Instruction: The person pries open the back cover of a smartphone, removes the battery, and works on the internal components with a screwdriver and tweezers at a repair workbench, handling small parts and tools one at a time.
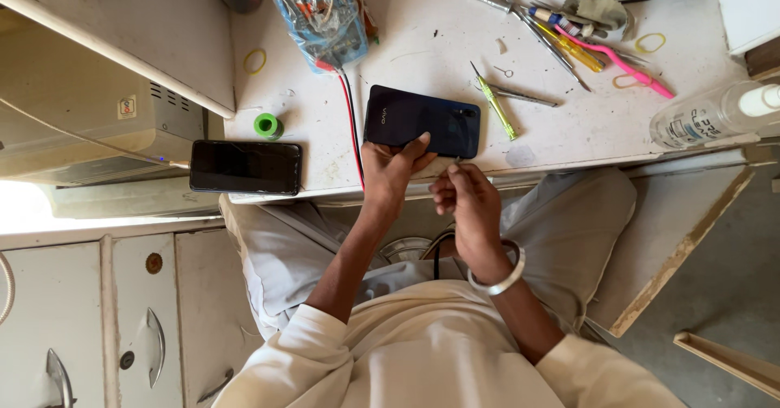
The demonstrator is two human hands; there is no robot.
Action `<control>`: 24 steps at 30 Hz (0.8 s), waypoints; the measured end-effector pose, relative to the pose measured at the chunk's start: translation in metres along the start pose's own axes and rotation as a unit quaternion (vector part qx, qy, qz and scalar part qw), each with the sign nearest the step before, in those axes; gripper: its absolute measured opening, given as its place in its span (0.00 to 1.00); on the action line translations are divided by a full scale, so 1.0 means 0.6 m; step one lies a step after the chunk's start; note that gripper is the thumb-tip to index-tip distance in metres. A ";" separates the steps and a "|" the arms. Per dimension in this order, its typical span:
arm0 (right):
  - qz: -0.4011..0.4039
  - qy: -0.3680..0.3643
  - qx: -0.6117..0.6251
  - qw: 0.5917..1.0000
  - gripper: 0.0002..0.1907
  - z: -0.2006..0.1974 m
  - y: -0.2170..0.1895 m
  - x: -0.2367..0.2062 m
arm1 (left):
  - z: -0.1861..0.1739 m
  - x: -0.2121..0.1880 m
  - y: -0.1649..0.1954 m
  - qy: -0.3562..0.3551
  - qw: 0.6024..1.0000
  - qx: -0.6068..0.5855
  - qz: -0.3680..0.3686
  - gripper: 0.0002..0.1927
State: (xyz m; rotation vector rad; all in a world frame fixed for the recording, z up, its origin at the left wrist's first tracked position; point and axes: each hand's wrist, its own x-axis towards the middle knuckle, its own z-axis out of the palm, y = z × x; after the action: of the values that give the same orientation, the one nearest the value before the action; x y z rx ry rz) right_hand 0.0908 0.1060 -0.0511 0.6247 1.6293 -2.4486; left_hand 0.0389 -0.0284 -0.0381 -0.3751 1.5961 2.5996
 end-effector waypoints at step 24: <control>-0.414 -0.020 -0.447 0.793 0.16 -0.033 -0.087 -0.019 | -0.028 -0.002 -0.019 -0.176 0.974 0.132 0.055 0.13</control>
State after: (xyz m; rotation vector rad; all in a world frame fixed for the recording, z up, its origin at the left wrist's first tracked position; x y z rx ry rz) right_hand 0.0890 0.1438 -0.0085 -0.3753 3.1193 -1.5473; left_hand 0.0450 -0.0381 -0.0550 0.1875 1.8319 2.3092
